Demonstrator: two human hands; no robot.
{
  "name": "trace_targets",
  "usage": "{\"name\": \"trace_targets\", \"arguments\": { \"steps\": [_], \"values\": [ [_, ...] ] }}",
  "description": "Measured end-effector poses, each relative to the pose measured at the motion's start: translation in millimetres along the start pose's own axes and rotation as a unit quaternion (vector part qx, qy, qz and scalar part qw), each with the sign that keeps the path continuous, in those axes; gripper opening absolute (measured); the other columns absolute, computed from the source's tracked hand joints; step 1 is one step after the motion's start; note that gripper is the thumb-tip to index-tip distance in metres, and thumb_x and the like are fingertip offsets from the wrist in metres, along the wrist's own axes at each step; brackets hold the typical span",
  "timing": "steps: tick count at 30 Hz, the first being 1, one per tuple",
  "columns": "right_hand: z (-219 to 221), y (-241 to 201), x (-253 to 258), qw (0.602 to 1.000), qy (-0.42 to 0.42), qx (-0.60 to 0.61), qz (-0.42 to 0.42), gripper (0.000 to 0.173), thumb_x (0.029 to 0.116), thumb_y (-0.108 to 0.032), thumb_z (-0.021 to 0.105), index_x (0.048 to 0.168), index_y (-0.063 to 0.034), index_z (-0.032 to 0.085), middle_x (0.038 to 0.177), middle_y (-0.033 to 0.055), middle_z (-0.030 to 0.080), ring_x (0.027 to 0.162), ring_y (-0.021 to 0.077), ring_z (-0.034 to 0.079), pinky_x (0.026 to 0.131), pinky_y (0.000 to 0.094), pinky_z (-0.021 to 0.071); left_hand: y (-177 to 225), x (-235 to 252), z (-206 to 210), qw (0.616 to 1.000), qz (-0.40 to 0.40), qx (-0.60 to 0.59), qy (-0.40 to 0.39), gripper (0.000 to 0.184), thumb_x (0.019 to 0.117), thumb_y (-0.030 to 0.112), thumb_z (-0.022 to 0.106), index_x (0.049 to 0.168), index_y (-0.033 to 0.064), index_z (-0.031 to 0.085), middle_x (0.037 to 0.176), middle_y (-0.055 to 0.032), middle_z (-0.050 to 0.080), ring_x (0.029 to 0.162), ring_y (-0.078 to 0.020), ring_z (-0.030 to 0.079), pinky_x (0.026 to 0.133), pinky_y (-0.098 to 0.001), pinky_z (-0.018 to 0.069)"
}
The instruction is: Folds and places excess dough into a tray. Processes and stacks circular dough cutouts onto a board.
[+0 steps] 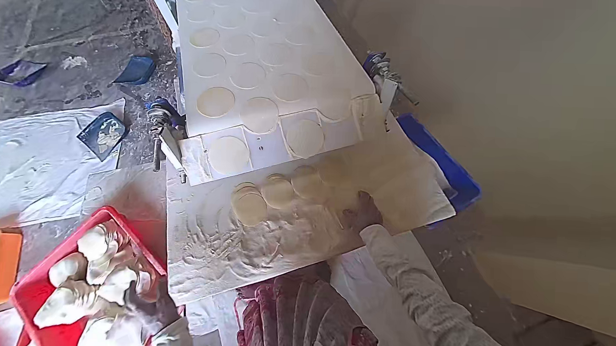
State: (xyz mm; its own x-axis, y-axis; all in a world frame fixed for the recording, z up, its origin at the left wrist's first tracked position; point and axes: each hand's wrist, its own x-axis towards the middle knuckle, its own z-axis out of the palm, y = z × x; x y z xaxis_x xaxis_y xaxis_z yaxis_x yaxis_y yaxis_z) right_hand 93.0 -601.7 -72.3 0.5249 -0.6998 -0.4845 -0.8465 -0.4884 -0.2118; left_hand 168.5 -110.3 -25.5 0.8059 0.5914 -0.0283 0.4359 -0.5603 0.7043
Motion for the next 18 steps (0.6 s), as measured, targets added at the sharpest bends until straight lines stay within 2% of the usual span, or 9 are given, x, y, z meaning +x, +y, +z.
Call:
{"name": "trace_targets", "arguments": {
  "steps": [1, 2, 5, 7, 10, 12, 13, 16, 18],
  "values": [
    [-3.3, -3.2, 4.9, 1.000, -0.028, 0.011, 0.000, 0.082, 0.0848, -0.027, 0.080, 0.151, -0.0015, 0.039, 0.150, 0.0241, 0.048, 0.136, 0.0390, 0.052, 0.111, 0.0529, 0.0437, -15.9, -18.2, 23.2, 0.991, 0.109, -0.071, -0.008, 0.065, 0.0887, 0.003, 0.069, 0.141, -0.0214, 0.040, 0.148, -0.0434, 0.037, 0.142, -0.0514, 0.037, 0.119, -0.0503, 0.0325],
    [-8.5, -4.8, 8.5, 0.998, -0.064, 0.025, -0.016, 0.070, 0.0879, -0.023, 0.077, 0.147, 0.0003, 0.046, 0.148, 0.0245, 0.050, 0.137, 0.0387, 0.050, 0.114, 0.0530, 0.0405, -13.9, -40.5, 40.2, 0.980, 0.151, -0.115, -0.056, 0.064, 0.0912, 0.006, 0.068, 0.144, -0.0174, 0.040, 0.151, -0.0399, 0.038, 0.143, -0.0490, 0.038, 0.116, -0.0524, 0.0362],
    [-35.1, -7.0, 9.5, 0.984, -0.120, 0.077, -0.103, 0.037, 0.0950, -0.019, 0.069, 0.126, -0.0004, 0.067, 0.128, 0.0239, 0.065, 0.124, 0.0381, 0.059, 0.107, 0.0551, 0.0432, 37.6, -119.4, 82.6, 0.942, 0.147, -0.204, -0.221, 0.052, 0.0907, 0.004, 0.064, 0.139, -0.0125, 0.051, 0.147, -0.0297, 0.050, 0.137, -0.0395, 0.050, 0.111, -0.0505, 0.0444],
    [-55.2, -9.6, -1.0, 0.977, -0.112, 0.110, -0.144, 0.032, 0.0964, -0.017, 0.066, 0.123, 0.0002, 0.067, 0.119, 0.0229, 0.067, 0.115, 0.0368, 0.063, 0.101, 0.0548, 0.0449, 71.3, -160.7, 104.2, 0.910, 0.151, -0.202, -0.330, 0.047, 0.0897, 0.007, 0.064, 0.133, -0.0105, 0.057, 0.143, -0.0266, 0.055, 0.133, -0.0377, 0.054, 0.108, -0.0506, 0.0470],
    [-56.2, -8.4, 1.4, 0.984, -0.090, 0.049, -0.146, 0.048, 0.0968, -0.026, 0.068, 0.137, -0.0015, 0.056, 0.133, 0.0227, 0.061, 0.125, 0.0384, 0.059, 0.104, 0.0550, 0.0465, 109.3, -200.5, 136.1, 0.869, 0.103, -0.144, -0.461, 0.046, 0.0957, 0.007, 0.066, 0.139, -0.0049, 0.055, 0.148, -0.0239, 0.051, 0.134, -0.0348, 0.054, 0.108, -0.0484, 0.0480],
    [-34.5, -11.0, 14.6, 0.986, -0.105, -0.030, -0.129, 0.076, 0.0918, -0.035, 0.075, 0.150, -0.0016, 0.041, 0.148, 0.0241, 0.049, 0.134, 0.0410, 0.052, 0.107, 0.0551, 0.0462, 121.4, -216.5, 160.1, 0.857, 0.074, -0.119, -0.496, 0.048, 0.0977, 0.008, 0.065, 0.142, -0.0055, 0.052, 0.147, -0.0254, 0.052, 0.133, -0.0338, 0.056, 0.108, -0.0460, 0.0489],
    [-25.0, -13.3, 19.0, 0.984, -0.111, -0.041, -0.133, 0.075, 0.0900, -0.032, 0.077, 0.149, -0.0014, 0.042, 0.147, 0.0247, 0.050, 0.133, 0.0412, 0.053, 0.107, 0.0556, 0.0463, 124.6, -221.0, 170.6, 0.853, 0.063, -0.120, -0.504, 0.048, 0.0985, 0.008, 0.064, 0.142, -0.0068, 0.051, 0.146, -0.0266, 0.053, 0.132, -0.0341, 0.056, 0.108, -0.0456, 0.0483],
    [-20.1, -17.6, 29.9, 0.968, -0.183, 0.030, -0.169, 0.045, 0.0918, -0.021, 0.075, 0.128, 0.0015, 0.063, 0.131, 0.0261, 0.062, 0.125, 0.0400, 0.058, 0.107, 0.0556, 0.0436, 130.3, -226.4, 187.5, 0.849, -0.002, -0.149, -0.506, 0.044, 0.1019, 0.008, 0.059, 0.141, -0.0083, 0.049, 0.142, -0.0280, 0.055, 0.128, -0.0353, 0.058, 0.102, -0.0489, 0.0499],
    [-26.9, -20.0, 28.4, 0.951, -0.218, 0.093, -0.201, 0.037, 0.0921, -0.022, 0.075, 0.120, 0.0015, 0.068, 0.116, 0.0237, 0.068, 0.109, 0.0360, 0.065, 0.098, 0.0539, 0.0487, 134.4, -224.8, 188.6, 0.853, -0.051, -0.175, -0.490, 0.043, 0.1035, 0.010, 0.058, 0.141, -0.0081, 0.049, 0.141, -0.0273, 0.054, 0.126, -0.0359, 0.058, 0.100, -0.0524, 0.0499]
  ]
}}
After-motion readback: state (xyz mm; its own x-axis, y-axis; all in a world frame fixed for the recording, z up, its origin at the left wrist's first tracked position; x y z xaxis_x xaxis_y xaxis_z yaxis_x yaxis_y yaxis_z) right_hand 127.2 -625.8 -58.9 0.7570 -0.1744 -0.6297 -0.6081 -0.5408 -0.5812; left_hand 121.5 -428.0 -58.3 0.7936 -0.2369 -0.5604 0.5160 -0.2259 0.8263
